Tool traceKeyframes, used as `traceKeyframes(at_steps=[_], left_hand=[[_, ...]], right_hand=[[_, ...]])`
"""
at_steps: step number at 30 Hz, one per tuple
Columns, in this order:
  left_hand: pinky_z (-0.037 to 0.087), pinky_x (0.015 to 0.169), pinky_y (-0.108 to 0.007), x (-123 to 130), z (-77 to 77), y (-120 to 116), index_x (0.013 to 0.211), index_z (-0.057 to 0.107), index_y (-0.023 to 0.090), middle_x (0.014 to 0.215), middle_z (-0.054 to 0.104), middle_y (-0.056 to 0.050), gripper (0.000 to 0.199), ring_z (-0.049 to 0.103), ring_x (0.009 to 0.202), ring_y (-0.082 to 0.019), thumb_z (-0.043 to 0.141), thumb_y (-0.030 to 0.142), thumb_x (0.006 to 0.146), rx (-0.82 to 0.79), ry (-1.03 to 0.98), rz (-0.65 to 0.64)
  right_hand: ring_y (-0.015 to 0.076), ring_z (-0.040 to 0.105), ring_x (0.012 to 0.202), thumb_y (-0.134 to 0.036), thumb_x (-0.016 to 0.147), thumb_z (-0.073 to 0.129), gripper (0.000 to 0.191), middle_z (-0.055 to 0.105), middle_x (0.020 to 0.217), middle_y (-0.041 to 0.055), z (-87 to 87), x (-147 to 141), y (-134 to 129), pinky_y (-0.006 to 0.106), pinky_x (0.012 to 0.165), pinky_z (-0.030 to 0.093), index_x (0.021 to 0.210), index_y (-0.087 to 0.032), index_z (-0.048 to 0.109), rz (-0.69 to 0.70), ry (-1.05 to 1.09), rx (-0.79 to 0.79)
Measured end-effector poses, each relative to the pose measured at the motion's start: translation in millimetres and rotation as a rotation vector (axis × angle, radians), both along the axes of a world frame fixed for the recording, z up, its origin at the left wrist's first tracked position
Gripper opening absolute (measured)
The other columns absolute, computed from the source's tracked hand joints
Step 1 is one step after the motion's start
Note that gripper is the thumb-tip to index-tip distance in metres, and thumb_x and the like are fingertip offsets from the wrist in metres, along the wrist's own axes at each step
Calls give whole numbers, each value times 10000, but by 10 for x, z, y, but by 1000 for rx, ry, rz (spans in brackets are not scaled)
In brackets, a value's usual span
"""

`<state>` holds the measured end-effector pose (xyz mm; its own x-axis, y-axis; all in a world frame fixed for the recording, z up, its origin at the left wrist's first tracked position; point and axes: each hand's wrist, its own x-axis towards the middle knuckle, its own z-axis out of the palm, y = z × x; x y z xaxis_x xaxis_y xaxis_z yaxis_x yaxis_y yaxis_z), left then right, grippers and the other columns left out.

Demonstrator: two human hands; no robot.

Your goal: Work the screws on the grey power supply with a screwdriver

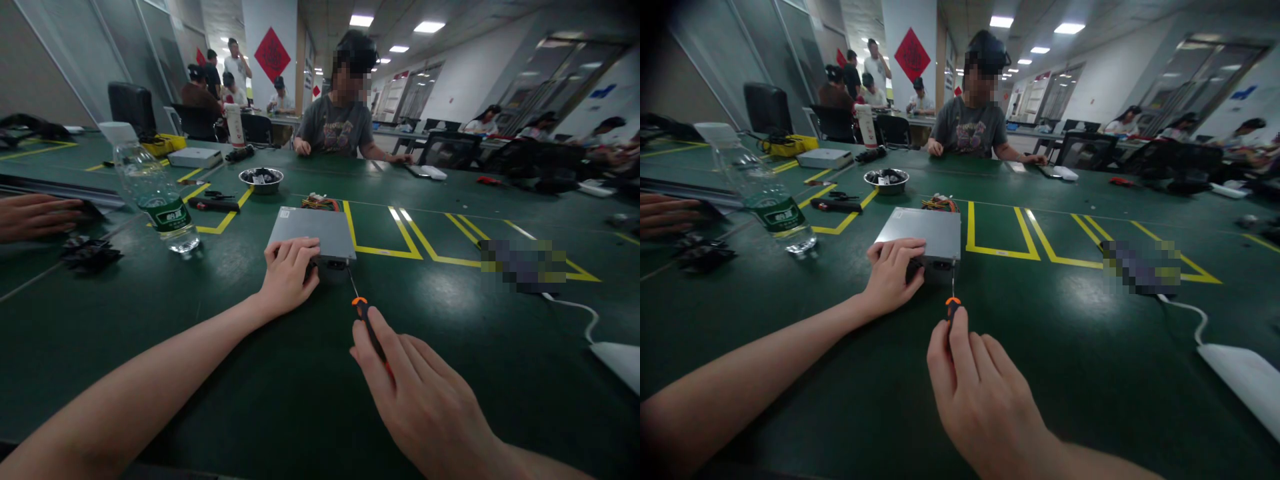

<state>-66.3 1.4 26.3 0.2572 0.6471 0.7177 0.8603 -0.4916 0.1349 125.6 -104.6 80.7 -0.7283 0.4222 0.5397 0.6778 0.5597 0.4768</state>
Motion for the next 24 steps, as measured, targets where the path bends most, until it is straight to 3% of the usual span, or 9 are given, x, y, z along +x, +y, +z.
traceKeyframes(at_steps=[4, 8, 11, 15, 17, 21, 24], left_hand=[[260, 901, -439, 3, -9, 3, 1043, 451, 222, 1193, 566, -47, 270, 470, 1114, -227, 508, 195, 780, 0, 0, -1], [259, 901, -442, 9, -14, 7, 1048, 451, 224, 1198, 563, -54, 276, 466, 1120, -235, 506, 192, 779, -4, -2, -1], [257, 903, -442, 5, -16, 9, 1052, 449, 227, 1197, 563, -50, 280, 463, 1126, -232, 505, 190, 780, -3, -3, -5], [255, 903, -446, -5, -19, 4, 1051, 453, 230, 1200, 560, -54, 282, 466, 1118, -236, 510, 191, 778, -10, -4, -6], [255, 904, -445, -7, -20, 2, 1053, 452, 228, 1201, 560, -55, 285, 466, 1117, -236, 510, 190, 776, -9, -5, -7], [254, 908, -439, -6, -19, 1, 1056, 447, 226, 1198, 561, -48, 290, 464, 1123, -227, 510, 188, 776, -6, -6, -6], [255, 910, -438, -9, -23, 5, 1050, 448, 226, 1196, 562, -45, 290, 465, 1121, -226, 515, 188, 771, -7, -6, -4]], right_hand=[[183, 605, 628, -222, 877, 433, 219, 662, 807, 129, 16, 9, 8, 300, 583, 449, 949, -89, 591, -34, 38, 1], [222, 614, 825, -61, 842, 360, 258, 628, 996, 179, -11, -13, 6, 322, 686, 461, 1021, -71, 546, -17, 30, -30], [194, 611, 733, -22, 825, 328, 294, 648, 921, 155, -16, -12, 11, 306, 652, 454, 1015, -94, 542, 10, -10, -11], [166, 565, 569, -128, 852, 412, 173, 650, 766, 113, 17, 13, 23, 289, 560, 418, 958, -133, 548, -30, 6, 40], [188, 585, 634, -176, 859, 432, 155, 651, 814, 125, 24, 13, 20, 303, 588, 427, 950, -130, 549, -52, 22, 19], [239, 595, 870, -60, 829, 379, 237, 630, 1025, 167, 6, -10, 3, 334, 717, 445, 994, -97, 546, -15, 40, -32], [212, 604, 761, -52, 825, 394, 243, 659, 935, 145, 13, -4, 5, 327, 687, 443, 991, -112, 561, -3, 27, -5]])
